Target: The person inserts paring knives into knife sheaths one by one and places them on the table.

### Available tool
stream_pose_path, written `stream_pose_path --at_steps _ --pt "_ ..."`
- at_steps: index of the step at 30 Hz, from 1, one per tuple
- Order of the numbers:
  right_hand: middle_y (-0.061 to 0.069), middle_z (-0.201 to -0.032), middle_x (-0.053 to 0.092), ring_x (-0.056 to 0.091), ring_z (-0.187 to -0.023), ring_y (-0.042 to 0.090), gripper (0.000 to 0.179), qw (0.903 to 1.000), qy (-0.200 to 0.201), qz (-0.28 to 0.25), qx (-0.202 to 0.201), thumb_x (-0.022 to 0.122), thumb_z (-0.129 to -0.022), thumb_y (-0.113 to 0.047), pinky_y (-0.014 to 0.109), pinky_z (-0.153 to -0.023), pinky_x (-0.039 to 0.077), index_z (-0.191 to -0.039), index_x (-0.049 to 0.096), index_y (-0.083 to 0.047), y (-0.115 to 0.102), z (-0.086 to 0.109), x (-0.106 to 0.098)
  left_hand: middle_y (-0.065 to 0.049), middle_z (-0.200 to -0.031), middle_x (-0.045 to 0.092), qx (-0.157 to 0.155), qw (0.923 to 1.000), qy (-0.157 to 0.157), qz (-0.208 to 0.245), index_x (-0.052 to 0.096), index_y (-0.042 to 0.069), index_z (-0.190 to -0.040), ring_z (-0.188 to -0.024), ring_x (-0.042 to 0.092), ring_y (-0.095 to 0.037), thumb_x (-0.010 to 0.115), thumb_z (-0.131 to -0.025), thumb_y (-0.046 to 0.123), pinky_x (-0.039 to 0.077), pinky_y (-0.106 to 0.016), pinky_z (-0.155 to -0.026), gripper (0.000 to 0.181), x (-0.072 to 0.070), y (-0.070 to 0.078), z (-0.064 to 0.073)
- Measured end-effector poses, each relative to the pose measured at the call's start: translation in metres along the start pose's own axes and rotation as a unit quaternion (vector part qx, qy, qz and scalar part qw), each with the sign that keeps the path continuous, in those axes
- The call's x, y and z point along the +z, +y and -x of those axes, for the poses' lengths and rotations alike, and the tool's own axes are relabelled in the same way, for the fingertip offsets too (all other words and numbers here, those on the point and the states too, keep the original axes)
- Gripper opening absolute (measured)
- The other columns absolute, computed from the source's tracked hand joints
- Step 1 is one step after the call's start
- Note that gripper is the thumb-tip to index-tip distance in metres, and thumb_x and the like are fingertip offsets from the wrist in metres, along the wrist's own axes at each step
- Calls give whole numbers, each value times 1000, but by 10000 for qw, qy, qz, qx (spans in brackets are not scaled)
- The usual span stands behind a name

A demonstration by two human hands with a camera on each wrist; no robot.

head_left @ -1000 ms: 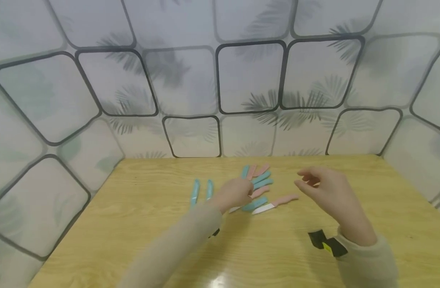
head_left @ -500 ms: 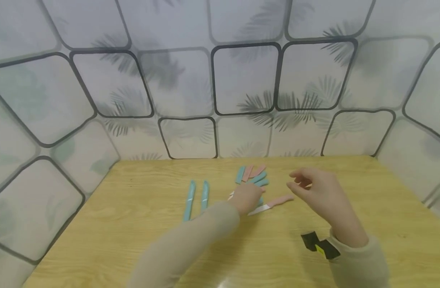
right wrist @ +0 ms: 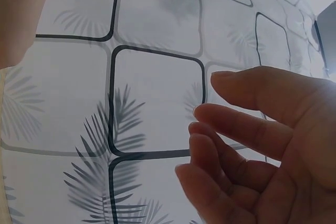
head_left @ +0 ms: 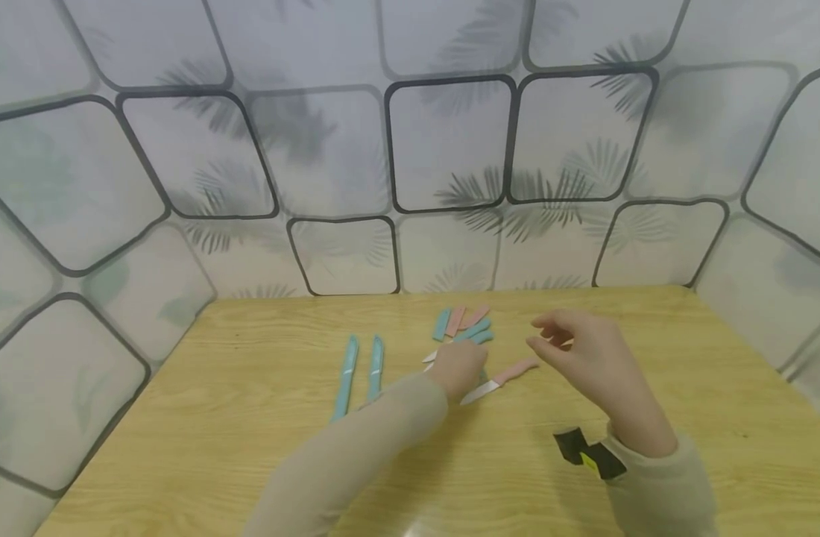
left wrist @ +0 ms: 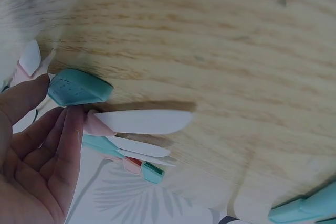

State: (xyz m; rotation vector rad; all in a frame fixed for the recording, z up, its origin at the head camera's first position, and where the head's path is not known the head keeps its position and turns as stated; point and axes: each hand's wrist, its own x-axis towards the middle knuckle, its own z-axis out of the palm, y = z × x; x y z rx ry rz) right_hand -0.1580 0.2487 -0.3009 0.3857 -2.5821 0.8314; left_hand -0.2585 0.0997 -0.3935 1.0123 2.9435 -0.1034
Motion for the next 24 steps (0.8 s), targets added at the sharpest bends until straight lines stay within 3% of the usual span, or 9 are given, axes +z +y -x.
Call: stream_pose_path --at_steps 8,12,14,15,18,19,22,24 --pt "8 -82 63 59 -73 21 22 10000 1 12 33 65 -80 -11 38 -65 51 -99 63 0 0 0 -2 2 -99 63 112 9996 28 247 62 14 -87 -96 56 -13 62 -83 26 51 -23 -70 13 2 -1 -6" --pt "8 -83 63 59 -73 21 22 10000 -33 -1 77 64 -80 -12 38 -65 50 -99 63 0 -1 0 -2 2 -111 60 92 9972 -25 748 59 13 -74 -118 42 -14 62 -83 22 48 -19 -74 14 -2 -1 -7" --pt "7 -83 63 59 -73 21 22 10000 -31 -34 80 64 -80 -11 38 -65 50 -99 63 0 -1 0 -2 3 -111 60 74 9938 28 1106 57 13 -69 -113 46 -13 63 -83 23 48 -17 -70 17 -7 -2 -5" --pt "7 -83 63 59 -73 20 22 10000 -23 -53 72 64 -80 -11 38 -65 50 -98 63 0 -1 -1 -2 3 -105 62 80 9916 96 1285 56 14 -68 -105 51 -12 63 -83 22 48 -16 -66 18 -10 -3 -3" --pt "7 -83 63 59 -72 20 21 9999 -6 -107 37 64 -80 -10 38 -65 51 -98 63 1 -2 0 -1 3 -114 57 21 9826 350 1823 60 14 -73 -111 47 -19 65 -81 23 48 -24 -77 13 -22 -8 7" --pt "8 -83 64 59 -72 20 21 9999 -1 -118 24 64 -80 -10 38 -65 51 -97 63 1 -2 0 -1 3 -110 57 -5 9793 426 1978 62 14 -78 -105 49 -20 66 -81 25 48 -27 -78 11 -27 -11 11" --pt "8 -83 64 59 -72 20 21 9999 14 -126 2 65 -79 -10 38 -65 51 -97 63 1 -2 0 0 0 -109 57 -71 9648 683 2539 63 11 -91 -106 48 -22 65 -81 23 47 -31 -81 16 -42 -21 24" --pt "8 -83 63 59 -72 20 21 9999 20 -131 1 65 -79 -9 38 -66 51 -97 63 1 -2 0 0 -1 -98 59 -91 9529 893 2897 61 7 -100 -90 54 -18 63 -82 21 48 -28 -76 23 -51 -30 33"
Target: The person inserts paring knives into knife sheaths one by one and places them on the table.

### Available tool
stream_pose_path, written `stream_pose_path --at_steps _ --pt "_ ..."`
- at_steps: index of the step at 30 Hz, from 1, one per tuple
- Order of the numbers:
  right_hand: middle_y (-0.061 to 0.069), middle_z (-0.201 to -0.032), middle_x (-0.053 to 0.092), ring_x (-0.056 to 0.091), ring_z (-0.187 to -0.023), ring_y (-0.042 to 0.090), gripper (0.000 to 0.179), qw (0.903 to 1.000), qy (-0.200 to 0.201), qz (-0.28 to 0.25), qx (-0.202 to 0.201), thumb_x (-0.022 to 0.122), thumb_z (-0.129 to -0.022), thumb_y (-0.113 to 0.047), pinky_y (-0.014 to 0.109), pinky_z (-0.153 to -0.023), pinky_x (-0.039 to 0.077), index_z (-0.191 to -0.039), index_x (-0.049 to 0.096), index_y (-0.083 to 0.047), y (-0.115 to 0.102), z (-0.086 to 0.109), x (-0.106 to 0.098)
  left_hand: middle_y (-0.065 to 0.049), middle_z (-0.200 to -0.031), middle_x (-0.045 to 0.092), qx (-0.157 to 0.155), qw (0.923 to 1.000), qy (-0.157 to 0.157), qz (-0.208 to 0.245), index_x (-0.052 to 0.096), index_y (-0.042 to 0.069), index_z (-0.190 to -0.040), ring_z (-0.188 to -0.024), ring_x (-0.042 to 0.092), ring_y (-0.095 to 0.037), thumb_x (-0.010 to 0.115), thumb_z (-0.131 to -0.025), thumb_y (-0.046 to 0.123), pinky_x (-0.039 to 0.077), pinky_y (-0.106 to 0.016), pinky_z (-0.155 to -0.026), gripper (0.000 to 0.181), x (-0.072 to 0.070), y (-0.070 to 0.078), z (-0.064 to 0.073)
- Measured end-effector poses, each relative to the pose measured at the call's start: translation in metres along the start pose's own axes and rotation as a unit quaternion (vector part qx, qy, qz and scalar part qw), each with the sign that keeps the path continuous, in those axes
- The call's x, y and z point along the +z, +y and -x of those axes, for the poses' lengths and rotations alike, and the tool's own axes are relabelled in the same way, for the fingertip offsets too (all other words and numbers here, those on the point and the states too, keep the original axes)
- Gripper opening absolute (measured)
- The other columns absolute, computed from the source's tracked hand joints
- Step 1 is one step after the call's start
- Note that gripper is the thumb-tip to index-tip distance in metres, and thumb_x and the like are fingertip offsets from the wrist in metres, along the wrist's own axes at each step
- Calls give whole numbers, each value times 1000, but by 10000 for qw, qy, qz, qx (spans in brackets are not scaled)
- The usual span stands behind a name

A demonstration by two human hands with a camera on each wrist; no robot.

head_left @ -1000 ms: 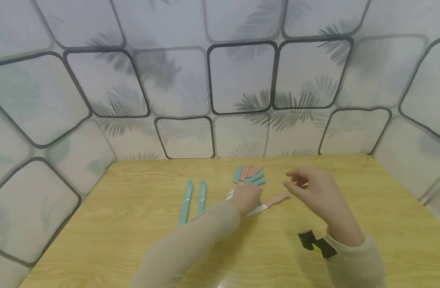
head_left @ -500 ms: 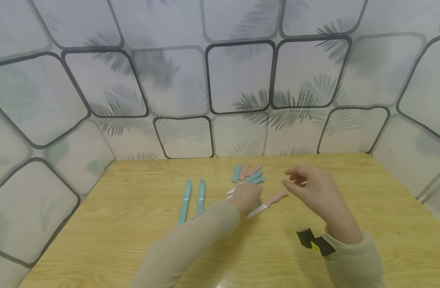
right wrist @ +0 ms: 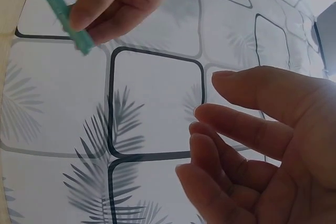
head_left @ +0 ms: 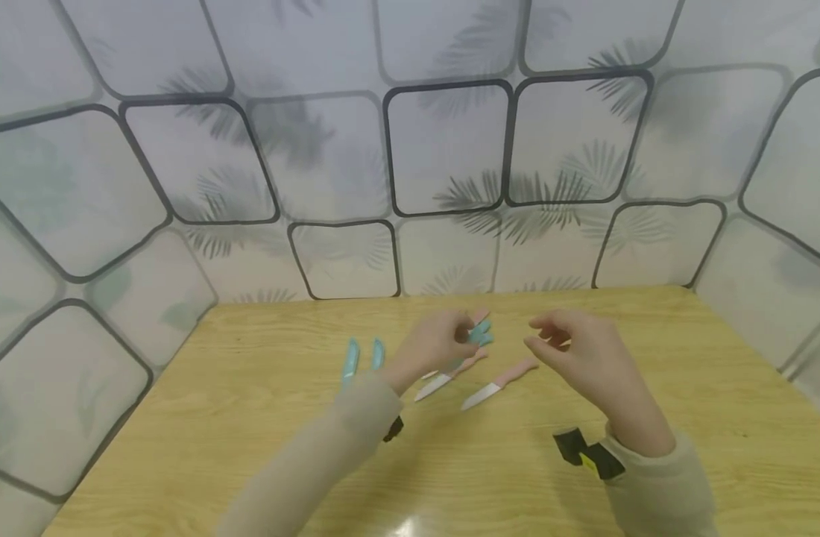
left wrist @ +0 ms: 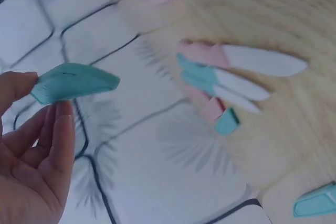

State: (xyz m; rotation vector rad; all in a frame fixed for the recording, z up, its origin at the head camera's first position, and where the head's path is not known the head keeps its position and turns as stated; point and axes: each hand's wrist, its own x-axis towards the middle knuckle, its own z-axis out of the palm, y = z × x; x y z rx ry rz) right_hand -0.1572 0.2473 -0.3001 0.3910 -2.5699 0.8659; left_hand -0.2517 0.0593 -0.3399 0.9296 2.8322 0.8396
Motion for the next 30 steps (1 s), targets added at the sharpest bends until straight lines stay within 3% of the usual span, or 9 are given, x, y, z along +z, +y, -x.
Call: stream_pose_path --at_steps 1,4,8,12,16,22,30 --pt "8 -83 63 59 -73 20 21 10000 -12 -1 10 64 -79 -9 38 -66 51 -97 63 2 0 0 0 -3 -91 60 32 9997 123 205 60 5 -104 -83 55 -16 62 -83 20 48 -27 -72 25 -6 -3 3" --pt "8 -84 63 58 -74 20 21 10000 -72 9 47 64 -80 -10 38 -65 50 -98 62 1 -1 0 1 -6 -97 59 8 9957 621 695 55 2 -113 -90 55 -17 59 -85 16 47 -29 -79 31 -21 -11 15" --pt "6 -85 62 58 -74 19 22 9998 -152 48 73 64 -81 -12 37 -65 50 -99 62 0 -2 0 2 -8 -100 58 -57 9830 1315 1281 53 0 -112 -94 53 -22 57 -86 14 45 -37 -82 30 -33 -21 34" --pt "6 -84 62 58 -73 19 21 9999 -145 72 27 64 -80 -11 37 -64 50 -98 62 1 -2 0 5 -6 -94 58 -141 9627 1970 1851 56 2 -101 -90 54 -20 59 -83 12 46 -37 -79 21 -38 -27 46" --pt "7 -83 62 58 -73 20 21 9999 -129 85 -9 64 -80 -10 37 -64 50 -97 62 1 -2 -1 6 -5 -91 58 -287 9377 2444 2454 56 3 -94 -84 55 -19 61 -80 9 46 -36 -76 16 -42 -30 55" --pt "6 -83 63 58 -72 19 20 9998 -138 106 -14 65 -79 -10 37 -63 50 -96 63 1 -3 -2 8 -7 -91 55 -498 9005 2847 3249 53 1 -91 -73 56 -16 58 -78 2 51 -26 -59 14 -42 -29 63" --pt "6 -82 62 58 -71 19 20 9998 -152 161 -13 65 -79 -10 37 -62 51 -95 63 1 -3 -3 10 -8 -85 53 -391 8591 3299 3892 52 -3 -88 -64 58 -11 57 -78 -3 51 -23 -55 11 -39 -33 65"
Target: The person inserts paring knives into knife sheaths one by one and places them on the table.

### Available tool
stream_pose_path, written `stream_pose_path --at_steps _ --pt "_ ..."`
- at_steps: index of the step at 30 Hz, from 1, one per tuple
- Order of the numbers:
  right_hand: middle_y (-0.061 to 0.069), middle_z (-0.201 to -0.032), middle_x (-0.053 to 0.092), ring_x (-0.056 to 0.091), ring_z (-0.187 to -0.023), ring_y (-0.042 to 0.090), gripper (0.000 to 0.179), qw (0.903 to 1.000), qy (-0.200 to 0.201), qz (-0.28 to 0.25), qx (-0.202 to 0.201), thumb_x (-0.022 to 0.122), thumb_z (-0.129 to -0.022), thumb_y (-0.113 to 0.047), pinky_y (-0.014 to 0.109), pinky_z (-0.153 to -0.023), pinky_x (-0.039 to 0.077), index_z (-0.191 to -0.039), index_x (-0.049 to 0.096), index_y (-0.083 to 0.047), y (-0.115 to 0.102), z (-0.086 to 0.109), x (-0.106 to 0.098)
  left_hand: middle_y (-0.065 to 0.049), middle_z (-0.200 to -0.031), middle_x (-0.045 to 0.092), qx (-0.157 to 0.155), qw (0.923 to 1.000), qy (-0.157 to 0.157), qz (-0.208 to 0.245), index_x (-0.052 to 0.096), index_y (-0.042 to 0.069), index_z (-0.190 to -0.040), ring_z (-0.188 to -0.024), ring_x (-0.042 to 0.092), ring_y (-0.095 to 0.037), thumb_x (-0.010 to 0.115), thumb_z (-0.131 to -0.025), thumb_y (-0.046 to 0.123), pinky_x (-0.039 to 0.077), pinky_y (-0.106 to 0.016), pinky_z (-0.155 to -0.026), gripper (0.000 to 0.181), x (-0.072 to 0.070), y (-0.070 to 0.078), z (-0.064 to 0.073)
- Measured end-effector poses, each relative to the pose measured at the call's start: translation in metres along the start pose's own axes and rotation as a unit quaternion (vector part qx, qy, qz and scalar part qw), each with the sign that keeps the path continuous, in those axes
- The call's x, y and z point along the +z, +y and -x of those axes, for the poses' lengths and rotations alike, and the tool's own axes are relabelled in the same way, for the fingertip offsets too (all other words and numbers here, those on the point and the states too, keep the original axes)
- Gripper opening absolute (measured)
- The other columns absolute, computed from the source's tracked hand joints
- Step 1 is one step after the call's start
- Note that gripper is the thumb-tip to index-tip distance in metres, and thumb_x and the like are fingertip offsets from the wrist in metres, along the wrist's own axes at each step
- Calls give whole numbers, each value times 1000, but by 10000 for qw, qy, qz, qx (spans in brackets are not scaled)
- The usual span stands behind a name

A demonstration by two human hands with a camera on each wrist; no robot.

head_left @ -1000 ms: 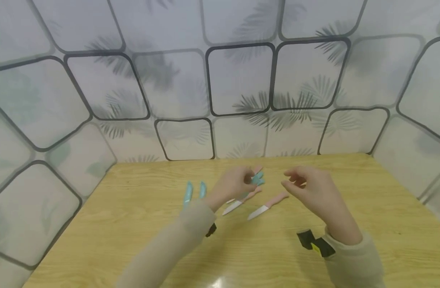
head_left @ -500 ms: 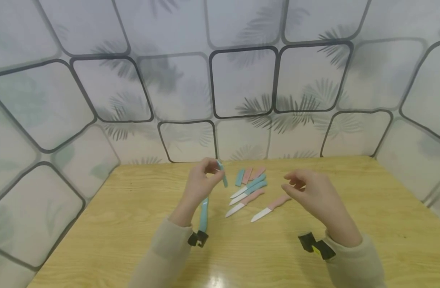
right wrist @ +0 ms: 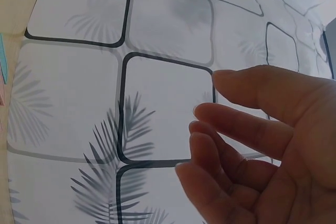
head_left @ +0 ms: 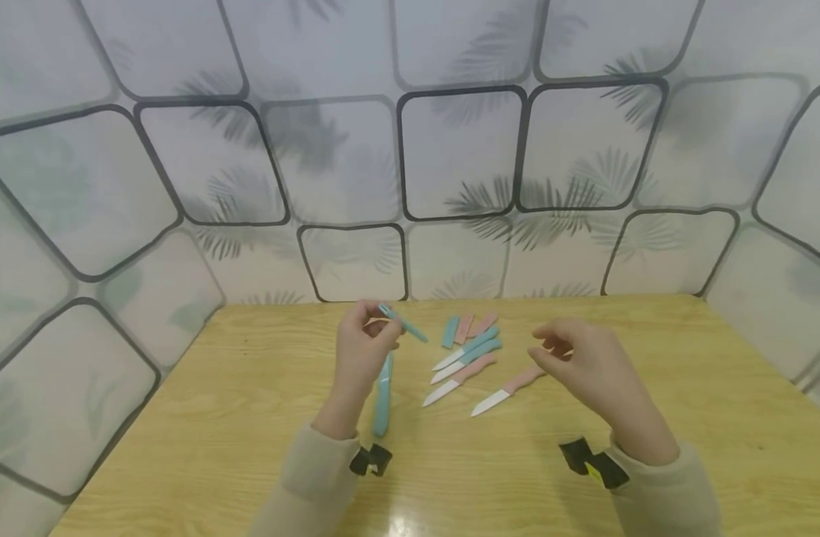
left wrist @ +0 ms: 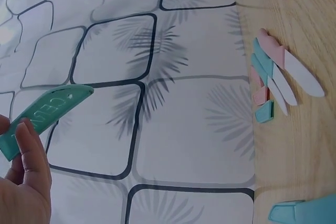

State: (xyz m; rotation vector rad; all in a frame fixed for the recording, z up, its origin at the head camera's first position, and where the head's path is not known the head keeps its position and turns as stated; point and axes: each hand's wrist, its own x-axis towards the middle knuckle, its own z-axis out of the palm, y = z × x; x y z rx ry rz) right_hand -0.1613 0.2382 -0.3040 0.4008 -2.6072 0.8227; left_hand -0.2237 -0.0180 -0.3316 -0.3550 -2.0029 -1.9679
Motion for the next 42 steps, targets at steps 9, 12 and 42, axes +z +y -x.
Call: stream_pose_path --at_steps 9,12,42 --pt "7 -82 63 58 -72 21 20 10000 -48 76 -11 66 -78 -10 38 -62 50 -95 63 0 -1 -1 4 -11 -86 58 -356 9987 -260 266 52 -6 -93 -70 61 -11 58 -79 -3 52 -23 -60 16 -3 -7 3" --pt "7 -83 63 58 -72 21 21 9998 -163 119 41 66 -79 -11 37 -61 50 -96 63 0 -1 -2 4 -11 -86 59 -588 9971 -258 409 53 -5 -93 -72 61 -13 59 -78 -3 52 -25 -61 16 -4 -10 4" --pt "5 -83 64 58 -72 19 24 9986 -470 200 104 66 -79 -16 37 -59 49 -97 63 0 -1 -5 11 -7 -96 54 -1833 9447 -483 2676 44 -4 -118 -91 57 -18 49 -86 -4 47 -26 -82 33 -5 -5 5"
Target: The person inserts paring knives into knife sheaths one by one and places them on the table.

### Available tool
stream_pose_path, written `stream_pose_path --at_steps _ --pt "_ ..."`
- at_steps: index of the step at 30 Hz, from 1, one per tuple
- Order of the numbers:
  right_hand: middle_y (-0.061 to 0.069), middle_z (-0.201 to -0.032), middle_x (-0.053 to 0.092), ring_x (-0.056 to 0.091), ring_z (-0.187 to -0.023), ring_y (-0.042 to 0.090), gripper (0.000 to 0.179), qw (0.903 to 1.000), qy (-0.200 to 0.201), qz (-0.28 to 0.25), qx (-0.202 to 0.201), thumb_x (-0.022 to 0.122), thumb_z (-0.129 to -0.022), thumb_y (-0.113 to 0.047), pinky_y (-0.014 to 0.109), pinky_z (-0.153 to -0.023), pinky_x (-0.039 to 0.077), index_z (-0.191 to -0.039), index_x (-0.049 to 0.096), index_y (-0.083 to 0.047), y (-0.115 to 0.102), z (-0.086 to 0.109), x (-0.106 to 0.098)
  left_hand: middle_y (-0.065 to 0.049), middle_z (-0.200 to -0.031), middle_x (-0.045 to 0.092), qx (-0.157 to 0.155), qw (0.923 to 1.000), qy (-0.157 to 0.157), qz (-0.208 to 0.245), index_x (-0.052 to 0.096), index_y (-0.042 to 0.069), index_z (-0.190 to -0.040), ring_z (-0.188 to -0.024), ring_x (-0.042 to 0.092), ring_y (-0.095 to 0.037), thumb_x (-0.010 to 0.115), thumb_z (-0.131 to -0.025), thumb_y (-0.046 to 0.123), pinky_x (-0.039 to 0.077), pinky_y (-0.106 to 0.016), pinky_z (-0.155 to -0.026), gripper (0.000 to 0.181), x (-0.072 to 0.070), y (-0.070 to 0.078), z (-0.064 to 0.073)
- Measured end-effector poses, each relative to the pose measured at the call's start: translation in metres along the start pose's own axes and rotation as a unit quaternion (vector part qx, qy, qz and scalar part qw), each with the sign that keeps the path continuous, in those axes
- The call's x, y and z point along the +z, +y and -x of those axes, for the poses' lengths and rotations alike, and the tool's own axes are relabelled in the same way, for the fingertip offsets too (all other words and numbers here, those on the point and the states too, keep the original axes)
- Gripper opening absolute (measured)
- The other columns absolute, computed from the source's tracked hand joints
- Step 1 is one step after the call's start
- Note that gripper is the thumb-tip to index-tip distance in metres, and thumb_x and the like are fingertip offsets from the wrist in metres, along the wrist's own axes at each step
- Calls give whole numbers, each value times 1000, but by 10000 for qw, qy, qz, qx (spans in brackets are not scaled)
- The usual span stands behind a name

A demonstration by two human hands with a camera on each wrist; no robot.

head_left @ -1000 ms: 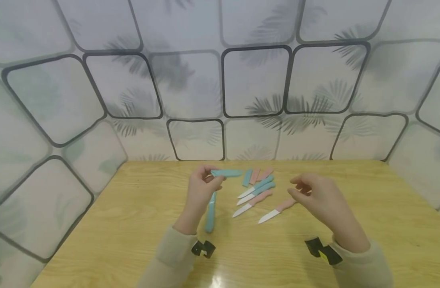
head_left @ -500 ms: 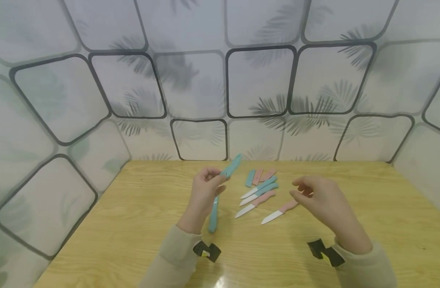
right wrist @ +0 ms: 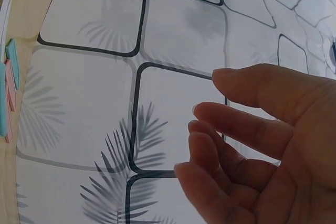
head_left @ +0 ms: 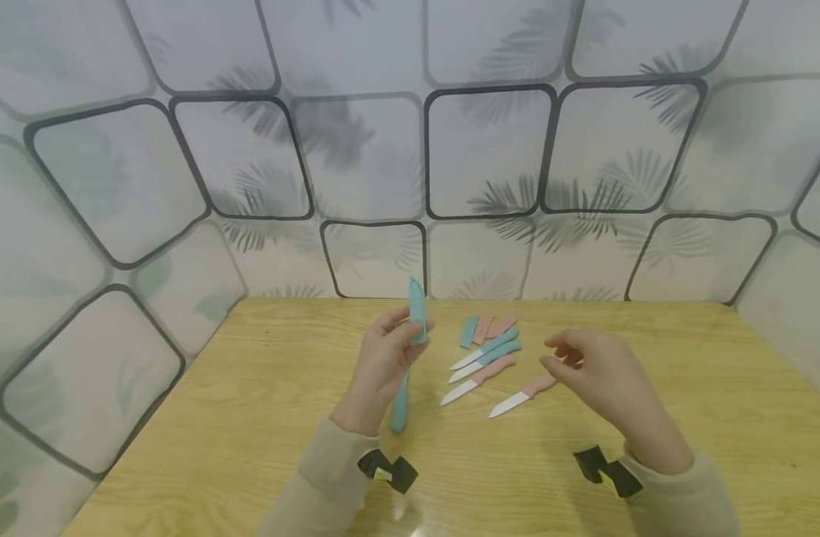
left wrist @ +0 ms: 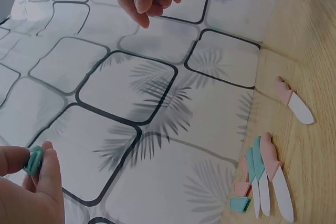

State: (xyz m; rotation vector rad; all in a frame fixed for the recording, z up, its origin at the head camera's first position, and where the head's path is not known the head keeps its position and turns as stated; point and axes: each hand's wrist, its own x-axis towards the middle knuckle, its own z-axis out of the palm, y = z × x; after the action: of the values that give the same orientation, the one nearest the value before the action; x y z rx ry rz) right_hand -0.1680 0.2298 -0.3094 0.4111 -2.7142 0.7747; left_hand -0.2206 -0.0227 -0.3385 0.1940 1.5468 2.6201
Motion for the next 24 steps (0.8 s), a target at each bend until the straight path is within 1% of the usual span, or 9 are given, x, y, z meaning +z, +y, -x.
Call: stream_pose_path --at_steps 2,4,5,7,11,15,17,21,24 --pt "6 -83 64 58 -71 19 24 10000 -1 19 -21 66 -79 -16 37 -59 49 -97 63 0 0 0 0 -7 -97 54 39 10000 48 -43 52 -1 -107 -92 57 -18 49 -86 -2 47 -28 -83 21 1 0 1" --pt "6 -84 64 58 -71 19 23 10000 -11 40 -47 66 -79 -16 37 -60 49 -97 63 0 0 0 1 -5 -94 56 74 9999 97 -72 57 3 -96 -89 57 -17 51 -86 0 47 -27 -82 11 1 1 1" --pt "6 -84 64 58 -71 19 23 10000 -12 47 -58 66 -80 -16 37 -60 49 -97 63 0 -1 0 1 -4 -90 57 93 9998 111 -101 58 6 -91 -87 58 -16 52 -86 1 47 -28 -81 9 1 1 2" --pt "6 -84 64 57 -71 19 23 10000 -17 50 -71 66 -80 -16 37 -60 49 -97 63 0 -1 0 2 -2 -84 59 97 9998 153 -114 60 11 -85 -82 58 -14 54 -85 1 47 -25 -77 11 1 2 3" --pt "6 -84 63 57 -71 19 24 10000 4 47 -72 66 -80 -15 37 -60 49 -97 63 1 1 0 2 1 -78 60 11 9998 222 2 61 12 -82 -72 59 -9 55 -85 0 49 -22 -73 14 2 3 3" --pt "6 -83 63 57 -71 19 24 10000 23 46 -77 66 -80 -16 38 -60 49 -97 63 1 1 0 3 0 -75 63 -54 9989 377 279 62 11 -81 -69 61 -9 53 -87 1 51 -19 -68 14 4 3 3" --pt "6 -83 63 57 -71 19 24 10000 19 39 -81 66 -80 -16 37 -60 49 -97 63 0 1 0 3 -1 -75 64 -46 9982 437 399 62 10 -82 -69 62 -10 52 -88 2 51 -19 -66 14 4 3 3" --pt "5 -83 64 58 -71 19 25 10000 10 32 -66 66 -80 -17 37 -60 50 -97 63 0 0 1 4 -3 -77 64 4 9969 528 578 62 8 -84 -69 63 -11 52 -88 5 51 -20 -68 11 4 2 3" --pt "6 -84 64 58 -71 19 24 10000 -15 39 -42 66 -80 -17 38 -60 50 -97 63 0 -1 1 4 -3 -78 63 110 9962 598 620 59 5 -90 -69 62 -10 52 -88 4 51 -20 -70 7 4 3 4"
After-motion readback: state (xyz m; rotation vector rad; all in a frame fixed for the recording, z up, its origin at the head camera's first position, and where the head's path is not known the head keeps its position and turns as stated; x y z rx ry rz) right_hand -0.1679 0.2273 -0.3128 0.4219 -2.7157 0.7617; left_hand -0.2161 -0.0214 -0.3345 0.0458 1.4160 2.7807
